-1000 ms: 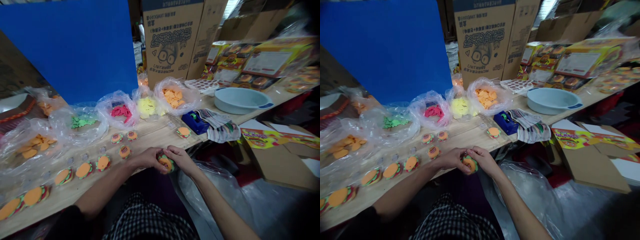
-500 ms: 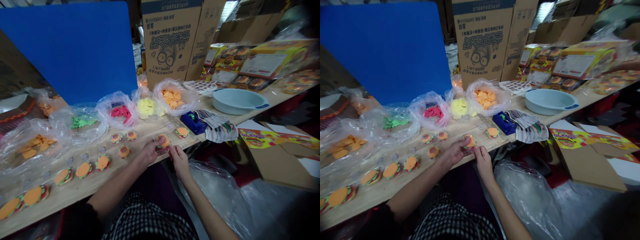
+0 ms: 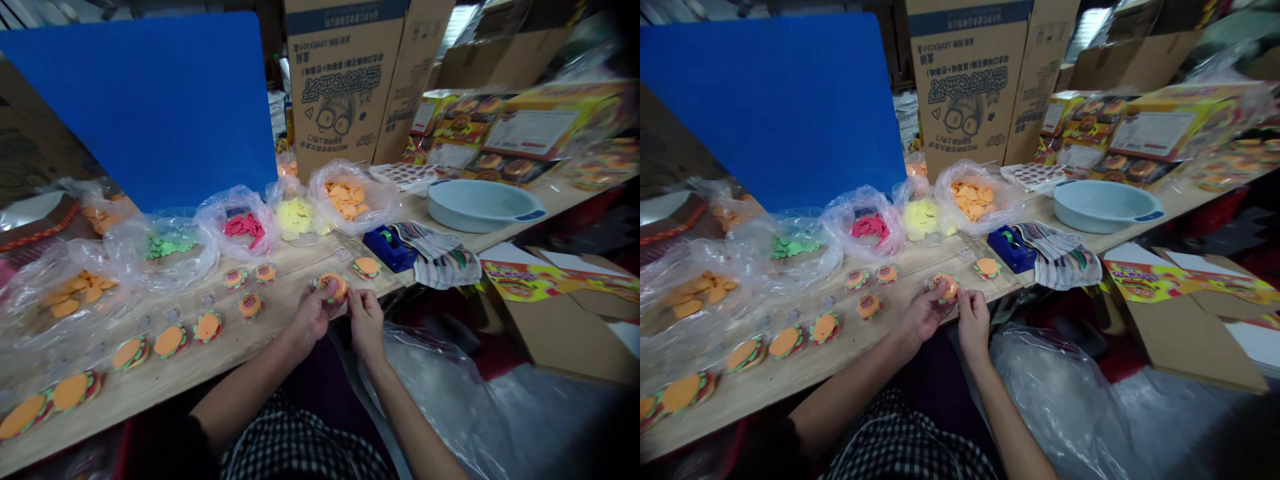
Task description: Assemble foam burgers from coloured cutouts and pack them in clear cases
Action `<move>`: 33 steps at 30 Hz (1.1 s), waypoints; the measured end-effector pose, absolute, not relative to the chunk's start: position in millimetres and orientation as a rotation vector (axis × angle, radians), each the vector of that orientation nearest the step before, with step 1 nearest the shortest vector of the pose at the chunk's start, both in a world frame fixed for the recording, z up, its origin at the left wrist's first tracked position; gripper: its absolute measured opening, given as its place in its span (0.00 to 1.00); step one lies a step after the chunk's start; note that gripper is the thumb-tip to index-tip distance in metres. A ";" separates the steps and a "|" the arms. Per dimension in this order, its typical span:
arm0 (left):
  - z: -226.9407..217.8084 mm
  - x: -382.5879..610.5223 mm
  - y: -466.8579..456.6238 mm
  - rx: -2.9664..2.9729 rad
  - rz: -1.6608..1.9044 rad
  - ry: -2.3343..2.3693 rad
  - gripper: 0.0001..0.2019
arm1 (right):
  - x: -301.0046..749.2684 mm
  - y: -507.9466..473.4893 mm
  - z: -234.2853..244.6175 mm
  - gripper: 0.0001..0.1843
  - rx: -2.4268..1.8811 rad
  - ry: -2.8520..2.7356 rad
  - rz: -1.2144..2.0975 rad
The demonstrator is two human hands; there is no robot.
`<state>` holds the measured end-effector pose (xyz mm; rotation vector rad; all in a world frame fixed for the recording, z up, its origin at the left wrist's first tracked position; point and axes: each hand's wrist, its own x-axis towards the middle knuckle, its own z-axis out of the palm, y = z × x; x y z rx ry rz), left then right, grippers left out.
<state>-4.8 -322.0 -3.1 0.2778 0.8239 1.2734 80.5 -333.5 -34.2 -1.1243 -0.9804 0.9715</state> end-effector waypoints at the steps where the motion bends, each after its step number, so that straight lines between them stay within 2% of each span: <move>1: -3.6 -2.3 -324.1 0.276 1.294 0.807 0.17 | 80.2 -332.4 -35.1 0.16 -1.102 -0.946 0.972; 7: -4.2 2.2 -328.6 0.207 1.382 0.729 0.15 | 77.4 -328.5 -36.1 0.15 -1.056 -0.855 1.021; 12: -2.2 1.0 -318.0 -0.018 1.363 0.765 0.09 | 67.8 -335.1 -39.2 0.15 -1.170 -1.070 1.039; 22: 8.6 10.7 -321.5 -0.076 1.389 0.634 0.06 | 65.0 -346.3 -42.5 0.11 -1.038 -1.097 0.894; 30: 1.8 8.8 -323.5 0.056 1.313 0.820 0.10 | 64.4 -342.3 -43.8 0.13 -1.081 -0.850 1.038; 33: -3.3 -1.6 -323.7 0.260 1.314 0.975 0.17 | 71.6 -333.9 -43.2 0.14 -1.088 -0.790 1.053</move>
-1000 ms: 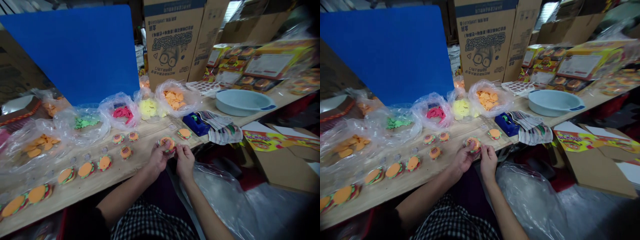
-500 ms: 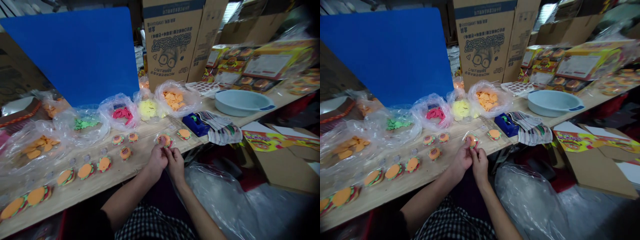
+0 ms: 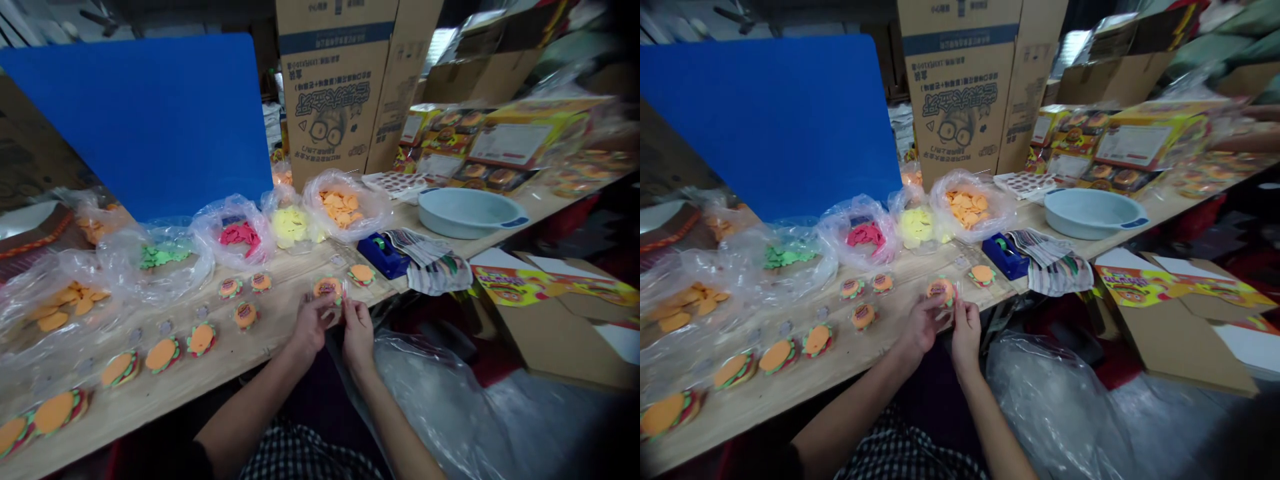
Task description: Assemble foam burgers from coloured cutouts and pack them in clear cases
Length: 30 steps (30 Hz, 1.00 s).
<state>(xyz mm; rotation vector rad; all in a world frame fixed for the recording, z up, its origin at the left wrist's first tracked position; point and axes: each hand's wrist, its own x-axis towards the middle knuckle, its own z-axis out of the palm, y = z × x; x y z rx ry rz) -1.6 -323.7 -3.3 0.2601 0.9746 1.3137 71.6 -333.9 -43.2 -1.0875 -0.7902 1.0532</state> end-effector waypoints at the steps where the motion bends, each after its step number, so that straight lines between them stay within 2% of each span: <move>1: -4.7 -5.6 -323.9 0.335 1.306 0.988 0.20 | 74.7 -331.8 -43.4 0.15 -1.090 -0.806 1.062; 4: -8.2 -14.5 -325.3 0.491 1.276 0.911 0.25 | 82.1 -329.0 -45.0 0.16 -1.095 -0.917 1.111; 10: -18.3 -10.8 -331.7 0.457 1.287 0.793 0.21 | 87.1 -327.9 -44.8 0.17 -1.121 -1.010 1.073; 17: -22.7 -5.6 -336.6 0.403 1.366 0.751 0.21 | 87.6 -326.1 -41.7 0.17 -1.075 -1.013 1.110; 24: -18.9 -5.5 -352.7 0.505 1.458 0.875 0.20 | 109.6 -334.1 -36.9 0.17 -1.120 -1.231 1.226; 27: -27.0 -18.9 -377.8 0.700 1.292 1.011 0.19 | 132.0 -355.6 -45.6 0.16 -1.103 -1.383 1.381; 30: -46.1 -36.4 -411.2 0.900 0.969 1.022 0.28 | 148.3 -386.0 -61.2 0.14 -1.086 -1.553 1.568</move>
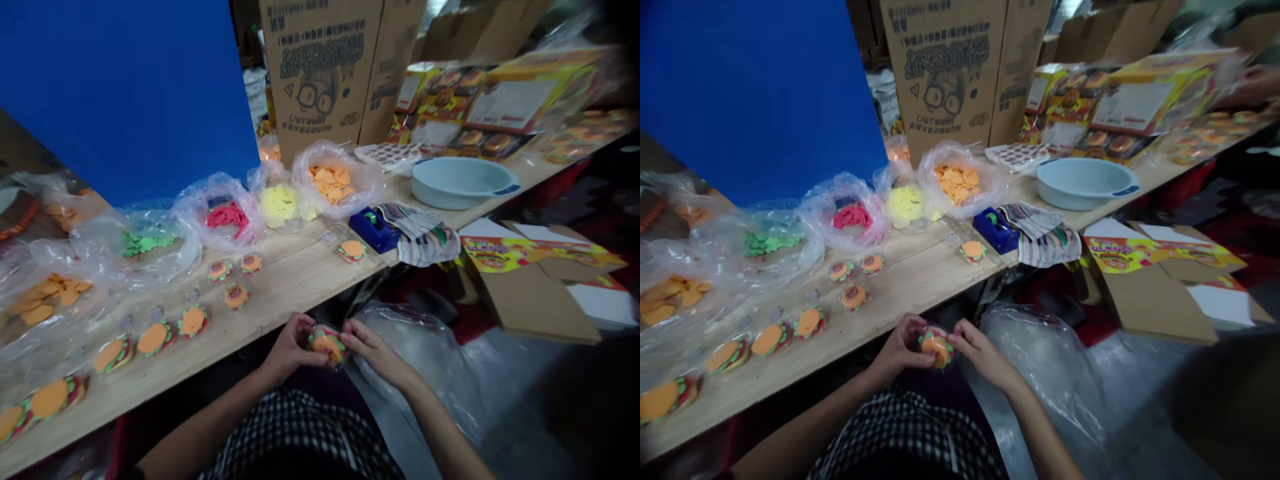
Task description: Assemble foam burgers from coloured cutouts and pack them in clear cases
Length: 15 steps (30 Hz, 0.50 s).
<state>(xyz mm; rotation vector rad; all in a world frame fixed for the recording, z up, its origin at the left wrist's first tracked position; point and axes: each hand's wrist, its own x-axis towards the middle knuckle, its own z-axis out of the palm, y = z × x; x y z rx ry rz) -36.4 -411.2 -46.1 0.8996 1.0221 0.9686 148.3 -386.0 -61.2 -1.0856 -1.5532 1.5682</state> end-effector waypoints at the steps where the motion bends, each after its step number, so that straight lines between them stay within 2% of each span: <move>1: -54.6 -41.1 -423.2 0.928 0.862 1.005 0.32 | 150.7 -396.3 -67.2 0.14 -1.086 -1.606 1.618; 3: -72.5 -47.8 -446.4 0.946 0.707 0.996 0.33 | 150.8 -415.4 -79.4 0.13 -1.093 -1.677 1.681; 7: -97.6 -54.4 -478.3 0.963 0.624 1.099 0.26 | 142.4 -442.8 -101.1 0.10 -1.101 -1.648 1.765; 10: -95.4 -60.6 -479.7 1.176 0.578 1.171 0.24 | 137.3 -452.7 -108.4 0.10 -1.109 -1.611 1.822; 15: -74.7 -70.9 -461.3 1.524 0.425 1.100 0.15 | 134.9 -457.5 -105.0 0.10 -1.127 -1.653 1.728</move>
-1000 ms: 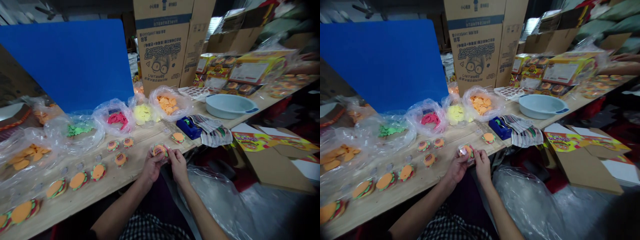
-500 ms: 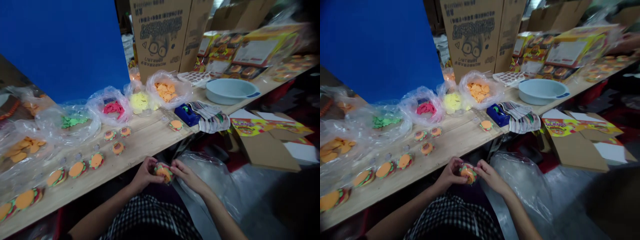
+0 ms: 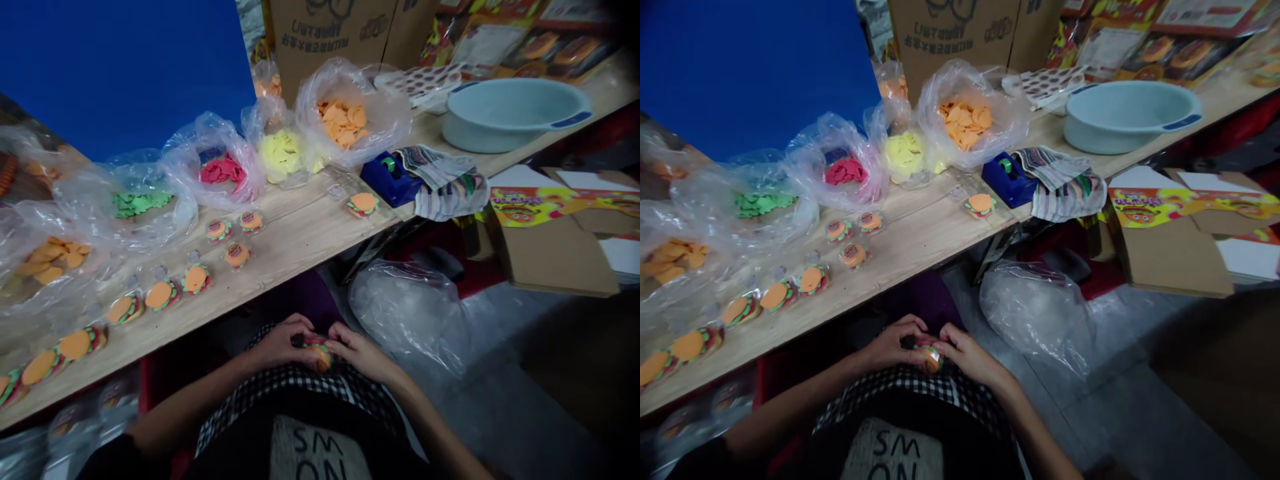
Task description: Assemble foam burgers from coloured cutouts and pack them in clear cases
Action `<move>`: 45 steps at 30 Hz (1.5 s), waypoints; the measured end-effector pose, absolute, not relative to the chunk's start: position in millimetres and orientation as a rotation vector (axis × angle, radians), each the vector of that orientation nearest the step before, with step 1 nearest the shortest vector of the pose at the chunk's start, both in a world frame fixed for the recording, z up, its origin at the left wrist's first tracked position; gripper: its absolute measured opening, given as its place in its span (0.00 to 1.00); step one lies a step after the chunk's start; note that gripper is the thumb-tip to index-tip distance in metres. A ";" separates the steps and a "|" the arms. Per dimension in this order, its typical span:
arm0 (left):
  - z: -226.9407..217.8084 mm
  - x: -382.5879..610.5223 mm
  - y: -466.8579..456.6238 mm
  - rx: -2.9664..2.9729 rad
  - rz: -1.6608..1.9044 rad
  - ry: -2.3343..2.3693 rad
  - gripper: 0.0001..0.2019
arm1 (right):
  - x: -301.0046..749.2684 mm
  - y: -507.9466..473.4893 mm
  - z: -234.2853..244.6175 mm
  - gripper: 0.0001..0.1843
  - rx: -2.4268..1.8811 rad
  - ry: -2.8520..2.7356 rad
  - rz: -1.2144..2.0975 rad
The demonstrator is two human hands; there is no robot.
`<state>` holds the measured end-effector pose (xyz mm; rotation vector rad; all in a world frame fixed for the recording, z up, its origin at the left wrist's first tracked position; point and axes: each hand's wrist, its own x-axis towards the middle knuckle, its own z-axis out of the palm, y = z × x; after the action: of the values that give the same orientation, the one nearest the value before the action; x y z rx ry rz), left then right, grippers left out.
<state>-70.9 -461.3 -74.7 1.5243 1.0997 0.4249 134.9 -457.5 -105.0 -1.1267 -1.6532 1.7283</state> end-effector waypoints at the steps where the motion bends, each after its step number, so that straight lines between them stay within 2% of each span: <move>1: -72.8 -71.4 -458.7 1.538 0.412 1.087 0.14 | 134.9 -458.2 -103.9 0.10 -1.133 -1.649 1.707; 16: -80.3 -44.3 -458.8 1.730 0.430 1.182 0.10 | 134.6 -467.7 -109.3 0.11 -1.158 -1.673 1.600; 24: -90.5 -45.7 -459.8 1.509 0.425 1.220 0.07 | 135.0 -470.1 -117.8 0.12 -1.161 -1.589 1.778; 29: -85.1 -50.9 -451.8 1.419 0.387 1.206 0.07 | 135.1 -466.1 -116.4 0.08 -1.159 -1.643 1.717; 45: -83.6 -56.5 -454.1 1.367 0.402 1.302 0.08 | 146.7 -471.2 -114.5 0.15 -1.220 -1.723 1.729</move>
<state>-56.5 -454.1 -83.6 1.3670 1.3024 0.4021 146.7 -471.2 -114.5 -1.2197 -1.7233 1.7292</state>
